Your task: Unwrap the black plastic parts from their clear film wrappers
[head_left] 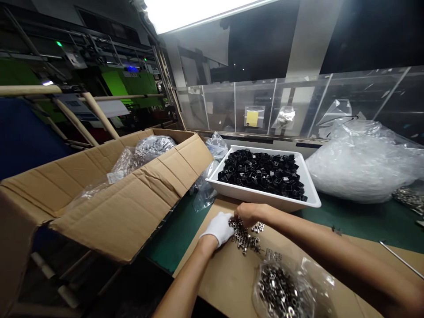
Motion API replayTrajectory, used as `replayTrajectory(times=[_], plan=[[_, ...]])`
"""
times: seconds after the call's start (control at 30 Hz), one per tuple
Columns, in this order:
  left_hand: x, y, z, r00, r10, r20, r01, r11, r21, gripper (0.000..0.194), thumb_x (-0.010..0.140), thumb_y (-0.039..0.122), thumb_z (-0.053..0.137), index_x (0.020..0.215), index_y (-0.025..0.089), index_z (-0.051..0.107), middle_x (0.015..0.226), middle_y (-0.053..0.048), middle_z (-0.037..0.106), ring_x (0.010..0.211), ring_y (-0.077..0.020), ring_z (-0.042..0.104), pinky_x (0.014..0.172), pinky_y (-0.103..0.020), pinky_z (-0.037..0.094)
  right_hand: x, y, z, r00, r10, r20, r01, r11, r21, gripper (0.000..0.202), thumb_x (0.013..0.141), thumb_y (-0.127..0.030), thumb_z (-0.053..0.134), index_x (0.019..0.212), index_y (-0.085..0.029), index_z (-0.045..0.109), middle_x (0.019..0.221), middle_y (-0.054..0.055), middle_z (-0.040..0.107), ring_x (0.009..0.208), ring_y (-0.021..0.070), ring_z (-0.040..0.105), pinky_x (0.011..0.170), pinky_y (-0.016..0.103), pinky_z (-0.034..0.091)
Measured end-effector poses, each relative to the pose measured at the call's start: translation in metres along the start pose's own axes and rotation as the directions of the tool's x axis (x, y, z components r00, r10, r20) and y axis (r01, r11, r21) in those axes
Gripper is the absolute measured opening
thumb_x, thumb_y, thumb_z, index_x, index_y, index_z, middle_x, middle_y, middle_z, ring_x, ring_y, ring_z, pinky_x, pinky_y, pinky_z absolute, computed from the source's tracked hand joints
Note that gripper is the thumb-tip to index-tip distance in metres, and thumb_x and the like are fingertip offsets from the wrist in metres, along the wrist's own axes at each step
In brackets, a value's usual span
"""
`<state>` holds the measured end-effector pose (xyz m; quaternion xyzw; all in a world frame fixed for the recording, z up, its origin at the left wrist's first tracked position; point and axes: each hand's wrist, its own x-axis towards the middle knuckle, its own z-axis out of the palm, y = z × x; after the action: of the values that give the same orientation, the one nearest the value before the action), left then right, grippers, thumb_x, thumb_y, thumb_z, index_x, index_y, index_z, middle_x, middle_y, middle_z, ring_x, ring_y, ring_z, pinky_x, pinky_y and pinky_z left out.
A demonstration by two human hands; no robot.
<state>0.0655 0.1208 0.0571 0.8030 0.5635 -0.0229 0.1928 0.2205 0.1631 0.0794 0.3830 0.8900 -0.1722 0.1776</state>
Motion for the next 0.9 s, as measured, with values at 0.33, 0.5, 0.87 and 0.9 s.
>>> replayTrajectory(times=[0.33, 0.5, 0.87, 0.9], plan=[[0.016, 0.004, 0.016, 0.993, -0.12, 0.001, 0.12, 0.993, 0.007, 0.026, 0.08, 0.029, 0.052, 0.101, 0.025, 0.067, 0.104, -0.011, 0.072, 0.097, -0.0277, 0.068, 0.08, -0.033, 0.051, 0.007, -0.005, 0.002, 0.987, 0.158, -0.037, -0.153, 0.982, 0.11, 0.039, 0.063, -0.023, 0.066, 0.101, -0.021, 0.074, 0.096, 0.009, 0.075, 0.085, 0.0235, 0.069, 0.065, 0.025, 0.05], [0.016, 0.007, 0.012, 0.984, -0.18, 0.013, 0.18, 0.984, -0.002, 0.023, 0.08, 0.026, 0.052, 0.095, 0.022, 0.069, 0.101, -0.012, 0.072, 0.097, -0.0274, 0.068, 0.079, -0.031, 0.05, 0.01, -0.008, 0.005, 0.973, 0.226, -0.043, -0.219, 0.967, 0.131, 0.035, 0.063, -0.025, 0.069, 0.096, -0.017, 0.075, 0.095, 0.012, 0.075, 0.085, 0.0237, 0.07, 0.065, 0.024, 0.051], [0.024, 0.003, 0.02, 0.978, -0.207, 0.01, 0.206, 0.978, 0.038, 0.021, 0.075, 0.027, 0.056, 0.089, 0.02, 0.069, 0.095, -0.014, 0.073, 0.089, -0.0272, 0.068, 0.076, -0.031, 0.048, 0.02, -0.002, 0.014, 0.946, 0.308, -0.098, -0.287, 0.94, 0.185, 0.037, 0.064, -0.02, 0.07, 0.1, -0.012, 0.073, 0.101, 0.016, 0.073, 0.088, 0.0249, 0.069, 0.071, 0.025, 0.052], [0.024, 0.002, 0.02, 0.978, -0.209, 0.012, 0.208, 0.977, 0.042, 0.02, 0.075, 0.027, 0.055, 0.088, 0.02, 0.069, 0.094, -0.014, 0.073, 0.089, -0.0275, 0.069, 0.075, -0.031, 0.048, 0.019, -0.002, 0.014, 0.946, 0.306, -0.107, -0.282, 0.94, 0.191, 0.035, 0.065, -0.02, 0.07, 0.099, -0.013, 0.073, 0.101, 0.015, 0.073, 0.087, 0.0241, 0.069, 0.07, 0.024, 0.052]])
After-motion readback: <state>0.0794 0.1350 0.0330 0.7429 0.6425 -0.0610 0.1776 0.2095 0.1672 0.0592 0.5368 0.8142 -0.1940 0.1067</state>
